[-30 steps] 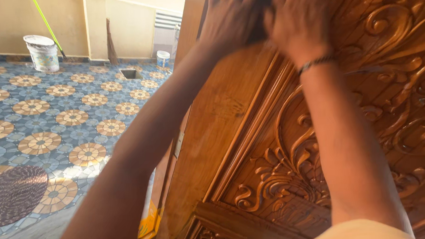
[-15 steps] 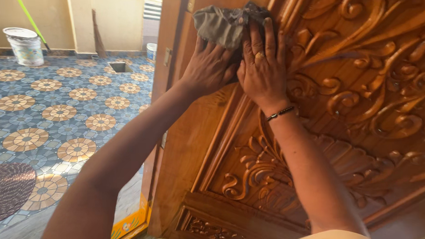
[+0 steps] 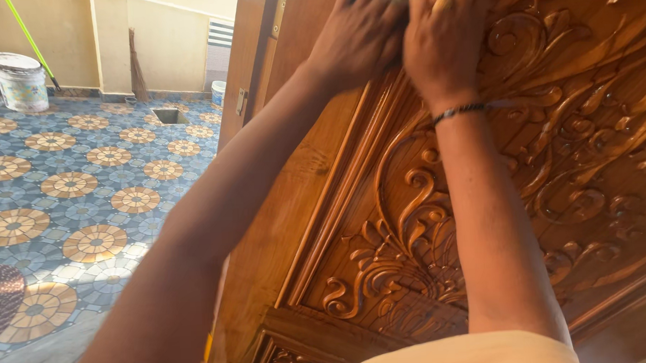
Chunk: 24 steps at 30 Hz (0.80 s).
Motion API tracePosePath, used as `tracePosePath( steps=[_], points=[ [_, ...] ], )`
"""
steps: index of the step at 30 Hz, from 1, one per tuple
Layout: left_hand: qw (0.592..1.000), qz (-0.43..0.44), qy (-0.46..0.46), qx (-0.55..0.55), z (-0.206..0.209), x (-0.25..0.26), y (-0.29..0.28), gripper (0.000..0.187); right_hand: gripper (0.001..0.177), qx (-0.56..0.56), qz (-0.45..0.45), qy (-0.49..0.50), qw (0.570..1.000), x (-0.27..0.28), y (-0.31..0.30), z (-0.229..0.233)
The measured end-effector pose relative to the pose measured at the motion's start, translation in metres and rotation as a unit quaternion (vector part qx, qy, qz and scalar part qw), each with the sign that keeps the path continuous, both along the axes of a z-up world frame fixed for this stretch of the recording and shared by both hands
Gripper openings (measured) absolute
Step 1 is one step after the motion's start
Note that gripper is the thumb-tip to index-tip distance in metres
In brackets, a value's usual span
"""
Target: The person wipes the surface of a carved wooden door using a dark cloth. They move the cloth over the raised carvings and flat panels, occasionally adjusting the cloth in their hands while continuing to clean the door.
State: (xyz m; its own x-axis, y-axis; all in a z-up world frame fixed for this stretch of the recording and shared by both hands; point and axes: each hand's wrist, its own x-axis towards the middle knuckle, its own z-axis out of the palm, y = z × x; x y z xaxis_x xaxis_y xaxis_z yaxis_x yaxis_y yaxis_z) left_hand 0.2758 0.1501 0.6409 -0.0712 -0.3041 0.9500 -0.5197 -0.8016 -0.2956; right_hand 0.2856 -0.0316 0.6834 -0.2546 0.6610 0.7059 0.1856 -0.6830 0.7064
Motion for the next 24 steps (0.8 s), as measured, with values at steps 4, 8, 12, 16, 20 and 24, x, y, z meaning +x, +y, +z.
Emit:
tracePosePath(
  steps=[4, 8, 12, 16, 20, 24],
  points=[
    [0.998, 0.026, 0.046, 0.035, -0.084, -0.012, 0.005, 0.063, 0.013, -0.05, -0.044, 0.206, 0.976, -0.022, -0.015, -0.061],
    [0.99, 0.089, 0.007, 0.113, -0.139, -0.027, -0.016, 0.064, 0.022, -0.017, -0.085, 0.202, 0.975, -0.07, -0.027, -0.124],
    [0.975, 0.05, 0.199, 0.086, -0.12, -0.012, -0.052, 0.071, 0.045, 0.047, -0.07, 0.193, 0.978, -0.101, -0.043, -0.127],
    [0.994, -0.034, 0.033, 0.099, -0.049, 0.021, -0.11, 0.072, 0.056, 0.065, -0.021, 0.201, 0.977, -0.083, -0.055, -0.081],
    [0.997, -0.046, 0.017, 0.062, -0.021, 0.03, -0.148, 0.065, 0.059, 0.067, 0.0, 0.178, 0.982, -0.059, -0.09, -0.061],
    [0.99, 0.019, 0.071, 0.123, -0.06, 0.013, -0.156, 0.079, 0.069, 0.068, 0.056, 0.183, 0.979, -0.045, -0.118, -0.104]
  ],
)
